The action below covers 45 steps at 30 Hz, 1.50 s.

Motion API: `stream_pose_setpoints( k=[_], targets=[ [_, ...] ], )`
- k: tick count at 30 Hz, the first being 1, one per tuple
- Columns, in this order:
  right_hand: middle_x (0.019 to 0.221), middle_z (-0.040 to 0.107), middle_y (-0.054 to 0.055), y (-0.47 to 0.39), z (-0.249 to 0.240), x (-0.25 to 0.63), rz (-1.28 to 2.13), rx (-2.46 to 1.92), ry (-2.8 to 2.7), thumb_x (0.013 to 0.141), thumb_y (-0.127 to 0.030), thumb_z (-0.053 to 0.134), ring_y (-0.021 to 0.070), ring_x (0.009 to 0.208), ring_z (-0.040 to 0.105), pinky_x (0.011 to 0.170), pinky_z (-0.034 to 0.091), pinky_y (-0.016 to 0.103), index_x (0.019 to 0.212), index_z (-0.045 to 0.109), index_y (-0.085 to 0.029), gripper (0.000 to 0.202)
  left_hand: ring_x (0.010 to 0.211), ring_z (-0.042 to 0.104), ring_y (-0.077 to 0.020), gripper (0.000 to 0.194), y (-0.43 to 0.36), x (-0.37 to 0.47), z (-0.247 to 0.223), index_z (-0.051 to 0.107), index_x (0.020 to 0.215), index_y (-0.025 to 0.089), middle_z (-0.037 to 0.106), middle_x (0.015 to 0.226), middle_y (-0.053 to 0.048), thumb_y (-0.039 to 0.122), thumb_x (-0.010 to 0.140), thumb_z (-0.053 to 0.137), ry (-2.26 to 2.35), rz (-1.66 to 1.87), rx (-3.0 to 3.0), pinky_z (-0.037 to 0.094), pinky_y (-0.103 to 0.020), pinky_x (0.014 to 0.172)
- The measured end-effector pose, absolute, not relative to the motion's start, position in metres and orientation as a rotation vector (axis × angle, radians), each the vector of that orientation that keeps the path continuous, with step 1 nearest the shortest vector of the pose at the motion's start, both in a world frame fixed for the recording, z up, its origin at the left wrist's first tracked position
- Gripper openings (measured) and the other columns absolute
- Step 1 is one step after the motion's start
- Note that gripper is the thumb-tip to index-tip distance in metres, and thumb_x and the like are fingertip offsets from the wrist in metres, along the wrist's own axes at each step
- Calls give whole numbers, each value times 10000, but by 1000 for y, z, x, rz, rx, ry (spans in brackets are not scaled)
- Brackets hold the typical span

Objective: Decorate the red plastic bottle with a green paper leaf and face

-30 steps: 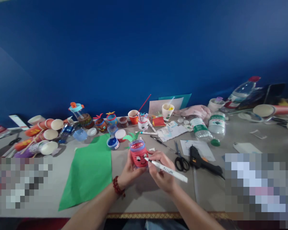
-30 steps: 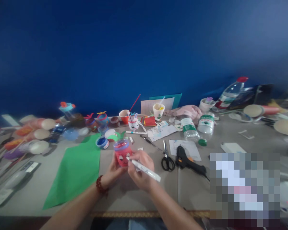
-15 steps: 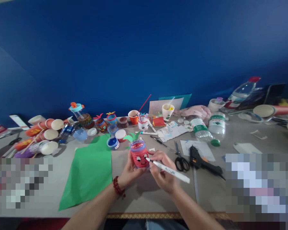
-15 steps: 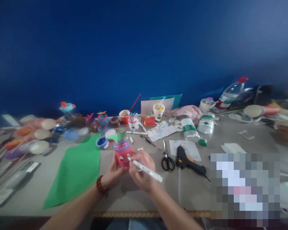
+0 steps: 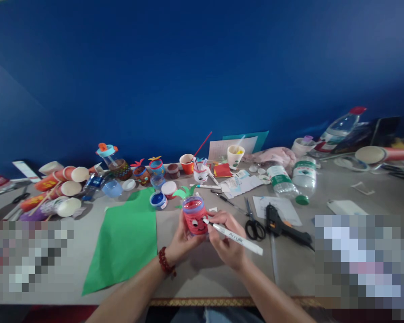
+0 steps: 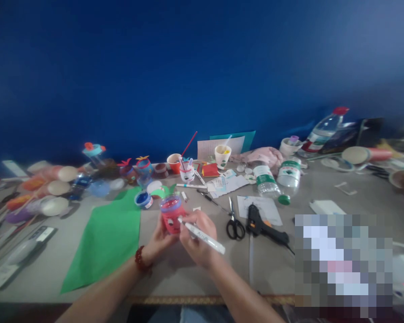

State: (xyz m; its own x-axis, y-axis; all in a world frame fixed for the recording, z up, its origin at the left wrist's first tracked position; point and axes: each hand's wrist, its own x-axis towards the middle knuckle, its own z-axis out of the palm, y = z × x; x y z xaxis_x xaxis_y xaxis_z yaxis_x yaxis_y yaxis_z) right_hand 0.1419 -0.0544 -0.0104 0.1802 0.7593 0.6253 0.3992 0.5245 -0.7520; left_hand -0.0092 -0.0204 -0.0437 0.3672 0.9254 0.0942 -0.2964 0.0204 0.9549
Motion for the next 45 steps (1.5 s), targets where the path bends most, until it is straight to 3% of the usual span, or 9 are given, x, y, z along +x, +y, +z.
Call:
stream_pose_setpoints(
  k=[13, 19, 30, 37, 45],
  targets=[
    [794, 644, 38, -55, -11, 142, 490, -964, -1303, 831, -178, 579, 210, 772, 647, 767, 537, 393, 865, 596, -226, 62, 1098, 606, -237, 746, -20, -12, -50, 444, 1320, 290, 630, 1220, -67, 226, 676, 814, 586, 1040, 1047, 460, -386, 977],
    [639, 580, -14, -54, -6, 145, 687, -908, -1082, 866, -231, 577, 152, 597, 572, 566, 489, 270, 834, 583, -214, 36, 1162, 583, -306, 663, -19, -11, -41, 509, 1274, 234, 614, 1270, -109, 245, 676, 796, 453, 978, 907, 399, -497, 1039],
    [617, 582, -31, -52, -12, 144, 749, -947, -1033, 857, -263, 608, 138, 550, 557, 523, 452, 237, 827, 580, -209, 67, 1132, 600, -290, 621, -16, -10, -35, 556, 1251, 213, 627, 1253, -114, 227, 677, 792, 407, 961, 898, 424, -460, 1010],
    [815, 660, 51, -56, -11, 146, 501, -980, -1311, 850, -200, 592, 255, 889, 664, 782, 525, 403, 887, 618, -219, 49, 1217, 547, -297, 659, -17, -10, -33, 521, 1298, 244, 595, 1306, -110, 229, 699, 796, 421, 982, 987, 408, -454, 1047],
    [868, 675, 63, -55, -14, 148, 384, -1068, -1400, 834, -178, 594, 248, 872, 676, 749, 531, 373, 893, 610, -227, 78, 1253, 517, -294, 778, -16, -10, -48, 447, 1369, 304, 559, 1359, -99, 233, 687, 816, 472, 1002, 1039, 396, -469, 1065]
  ],
)
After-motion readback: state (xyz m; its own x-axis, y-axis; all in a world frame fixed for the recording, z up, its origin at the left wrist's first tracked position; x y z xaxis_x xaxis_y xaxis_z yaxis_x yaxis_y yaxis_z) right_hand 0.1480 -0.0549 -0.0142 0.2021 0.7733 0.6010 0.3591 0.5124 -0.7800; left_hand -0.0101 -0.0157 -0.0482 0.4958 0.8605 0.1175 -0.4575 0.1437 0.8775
